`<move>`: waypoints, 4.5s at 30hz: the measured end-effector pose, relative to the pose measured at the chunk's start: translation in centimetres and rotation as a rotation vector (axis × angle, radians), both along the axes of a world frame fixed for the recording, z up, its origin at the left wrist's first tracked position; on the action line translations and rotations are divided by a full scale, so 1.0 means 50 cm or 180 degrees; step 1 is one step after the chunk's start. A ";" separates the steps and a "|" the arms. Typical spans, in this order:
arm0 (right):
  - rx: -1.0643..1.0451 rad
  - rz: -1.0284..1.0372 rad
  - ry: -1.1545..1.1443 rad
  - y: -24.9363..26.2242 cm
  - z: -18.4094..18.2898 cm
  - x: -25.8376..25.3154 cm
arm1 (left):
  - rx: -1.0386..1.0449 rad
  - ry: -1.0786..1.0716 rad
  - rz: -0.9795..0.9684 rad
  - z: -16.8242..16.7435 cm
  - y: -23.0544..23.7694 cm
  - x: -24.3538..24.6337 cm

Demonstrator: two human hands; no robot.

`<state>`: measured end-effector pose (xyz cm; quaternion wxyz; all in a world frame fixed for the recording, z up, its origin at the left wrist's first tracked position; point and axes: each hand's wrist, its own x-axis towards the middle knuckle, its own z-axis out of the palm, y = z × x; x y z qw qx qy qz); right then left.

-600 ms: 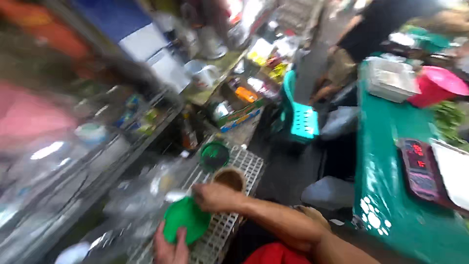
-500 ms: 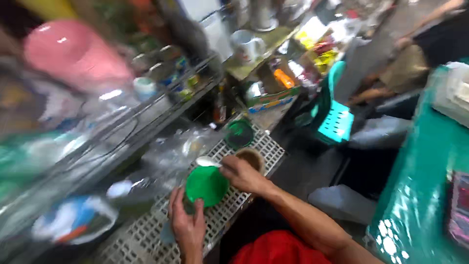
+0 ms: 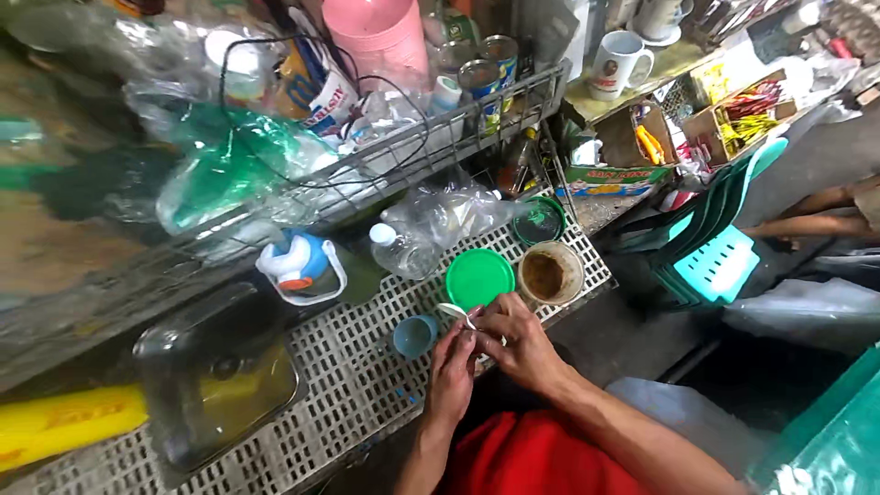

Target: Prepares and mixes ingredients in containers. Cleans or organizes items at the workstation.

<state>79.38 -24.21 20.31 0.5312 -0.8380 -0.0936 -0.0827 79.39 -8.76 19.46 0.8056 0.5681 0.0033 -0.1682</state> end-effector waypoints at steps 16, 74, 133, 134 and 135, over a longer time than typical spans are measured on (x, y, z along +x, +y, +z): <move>-0.1087 -0.0172 0.0534 0.015 0.005 0.034 | -0.0100 0.0760 0.0076 -0.040 0.123 -0.002; -0.1206 0.0379 0.0818 0.013 0.091 -0.120 | 0.1216 0.0047 -0.2742 -0.059 0.018 0.181; 0.0639 -0.1086 0.1652 -0.010 -0.119 -0.145 | 0.1110 -0.1144 -0.0606 -0.050 0.220 0.170; 0.0583 -0.1108 0.1706 -0.004 -0.138 -0.133 | 0.1123 -0.1056 -0.0534 -0.042 0.237 0.165; 0.0495 -0.1077 0.1765 0.002 -0.156 -0.121 | 0.1072 -0.0960 -0.0486 -0.036 0.251 0.157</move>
